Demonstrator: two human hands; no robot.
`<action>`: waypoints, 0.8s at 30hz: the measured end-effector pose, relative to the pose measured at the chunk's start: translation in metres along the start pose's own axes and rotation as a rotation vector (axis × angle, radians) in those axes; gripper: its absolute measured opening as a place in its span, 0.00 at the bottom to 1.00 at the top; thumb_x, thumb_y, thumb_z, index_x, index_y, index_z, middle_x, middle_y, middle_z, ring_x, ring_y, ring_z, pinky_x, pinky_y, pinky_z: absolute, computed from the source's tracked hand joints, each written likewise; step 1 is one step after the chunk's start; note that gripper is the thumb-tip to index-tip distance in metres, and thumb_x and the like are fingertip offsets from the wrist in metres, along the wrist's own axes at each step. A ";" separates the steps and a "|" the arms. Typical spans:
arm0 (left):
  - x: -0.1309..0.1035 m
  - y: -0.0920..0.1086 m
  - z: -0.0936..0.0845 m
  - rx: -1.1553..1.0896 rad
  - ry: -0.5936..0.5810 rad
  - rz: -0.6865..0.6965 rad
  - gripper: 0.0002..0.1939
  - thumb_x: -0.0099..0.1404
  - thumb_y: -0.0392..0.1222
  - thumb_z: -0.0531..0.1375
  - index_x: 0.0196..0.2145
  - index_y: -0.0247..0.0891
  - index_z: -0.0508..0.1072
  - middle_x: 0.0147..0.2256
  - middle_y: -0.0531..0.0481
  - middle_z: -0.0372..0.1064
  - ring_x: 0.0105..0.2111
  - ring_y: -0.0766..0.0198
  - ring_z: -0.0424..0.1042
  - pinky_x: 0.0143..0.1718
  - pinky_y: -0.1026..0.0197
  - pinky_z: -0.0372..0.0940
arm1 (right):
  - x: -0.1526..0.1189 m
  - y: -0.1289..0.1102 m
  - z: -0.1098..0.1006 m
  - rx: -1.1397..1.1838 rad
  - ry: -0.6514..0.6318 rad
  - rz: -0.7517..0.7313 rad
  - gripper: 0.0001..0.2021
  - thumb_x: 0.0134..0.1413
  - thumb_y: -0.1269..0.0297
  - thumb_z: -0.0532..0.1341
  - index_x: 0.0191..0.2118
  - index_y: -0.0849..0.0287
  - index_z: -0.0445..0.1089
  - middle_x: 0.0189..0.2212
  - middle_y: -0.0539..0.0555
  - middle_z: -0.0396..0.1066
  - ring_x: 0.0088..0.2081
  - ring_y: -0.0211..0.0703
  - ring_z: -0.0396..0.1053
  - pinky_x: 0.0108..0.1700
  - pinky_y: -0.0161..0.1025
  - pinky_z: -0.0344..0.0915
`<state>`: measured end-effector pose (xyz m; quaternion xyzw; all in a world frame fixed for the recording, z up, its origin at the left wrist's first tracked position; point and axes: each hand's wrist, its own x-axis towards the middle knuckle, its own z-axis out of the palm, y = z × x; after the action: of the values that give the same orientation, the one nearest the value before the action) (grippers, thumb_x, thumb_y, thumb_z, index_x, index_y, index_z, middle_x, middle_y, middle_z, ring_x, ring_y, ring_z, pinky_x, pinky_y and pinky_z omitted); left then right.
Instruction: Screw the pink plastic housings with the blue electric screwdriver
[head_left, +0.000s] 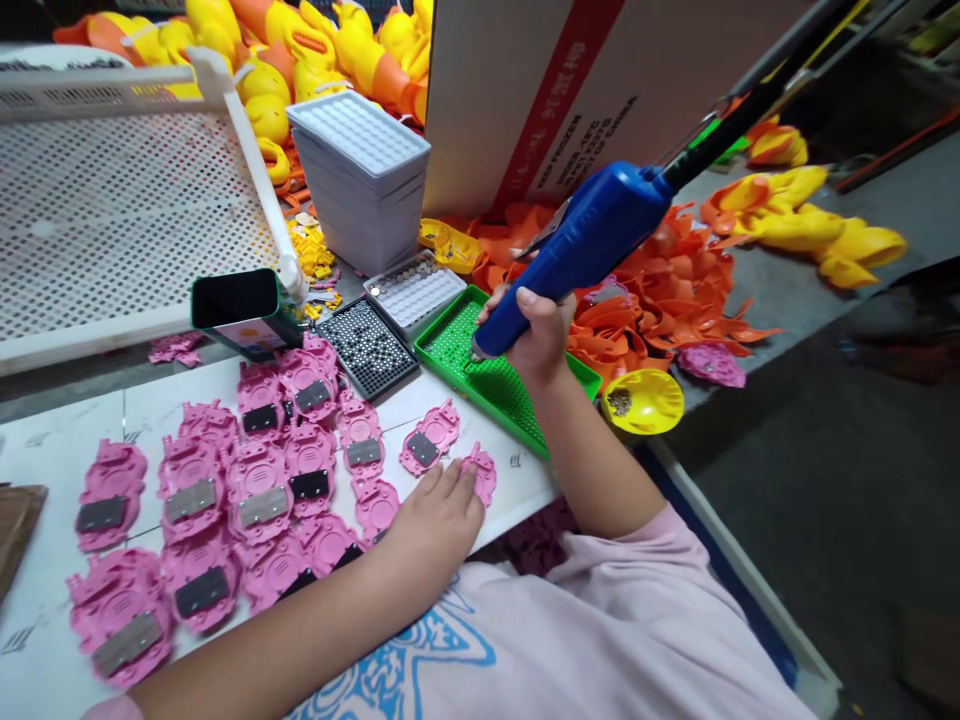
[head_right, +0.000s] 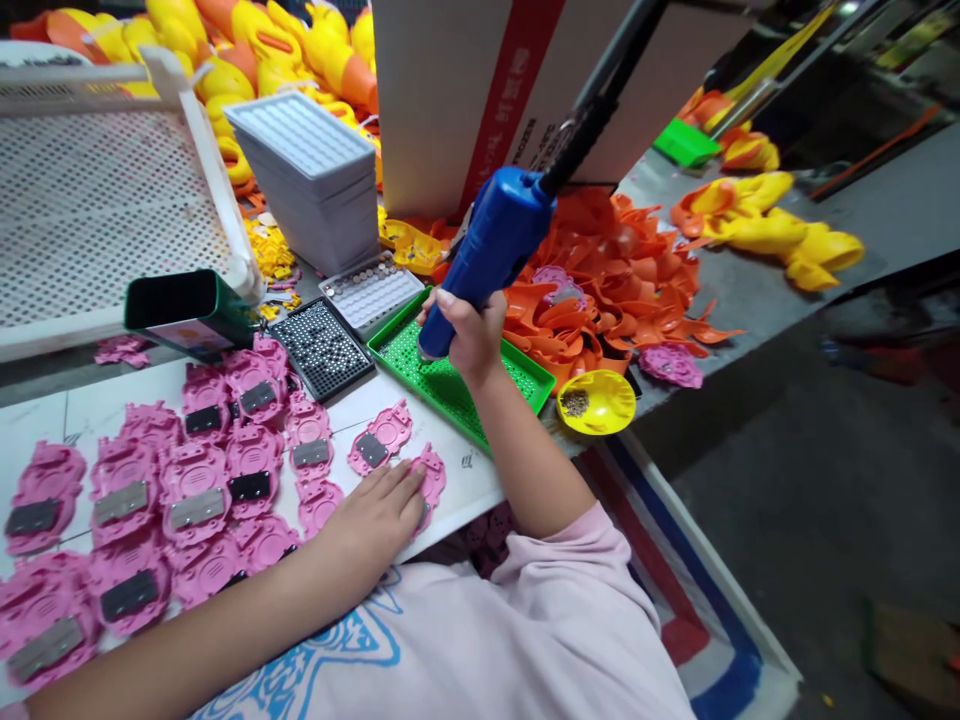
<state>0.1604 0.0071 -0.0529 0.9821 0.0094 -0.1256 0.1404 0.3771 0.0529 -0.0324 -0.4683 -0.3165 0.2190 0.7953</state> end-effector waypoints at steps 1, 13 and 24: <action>0.000 0.000 0.001 0.001 0.008 0.002 0.19 0.63 0.36 0.59 0.51 0.28 0.71 0.59 0.30 0.62 0.60 0.45 0.62 0.58 0.46 0.60 | 0.001 -0.001 0.000 -0.010 0.001 0.000 0.12 0.39 0.54 0.66 0.22 0.57 0.67 0.18 0.46 0.69 0.18 0.36 0.68 0.22 0.35 0.66; 0.000 0.000 0.010 0.048 0.121 0.005 0.15 0.69 0.35 0.53 0.49 0.31 0.73 0.55 0.35 0.68 0.57 0.50 0.66 0.55 0.49 0.62 | -0.053 -0.074 -0.002 0.075 -0.080 0.059 0.17 0.39 0.53 0.65 0.39 0.52 0.70 0.20 0.47 0.69 0.20 0.41 0.68 0.24 0.39 0.68; 0.000 0.001 0.022 0.097 0.220 0.003 0.14 0.69 0.34 0.52 0.49 0.32 0.72 0.53 0.37 0.70 0.55 0.51 0.68 0.53 0.50 0.61 | -0.101 -0.054 -0.021 0.142 -0.050 0.187 0.18 0.41 0.57 0.66 0.42 0.51 0.67 0.25 0.49 0.72 0.25 0.43 0.70 0.27 0.43 0.69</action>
<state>0.1551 -0.0001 -0.0735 0.9956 0.0172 -0.0170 0.0909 0.3238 -0.0498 -0.0226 -0.4325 -0.2751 0.3258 0.7944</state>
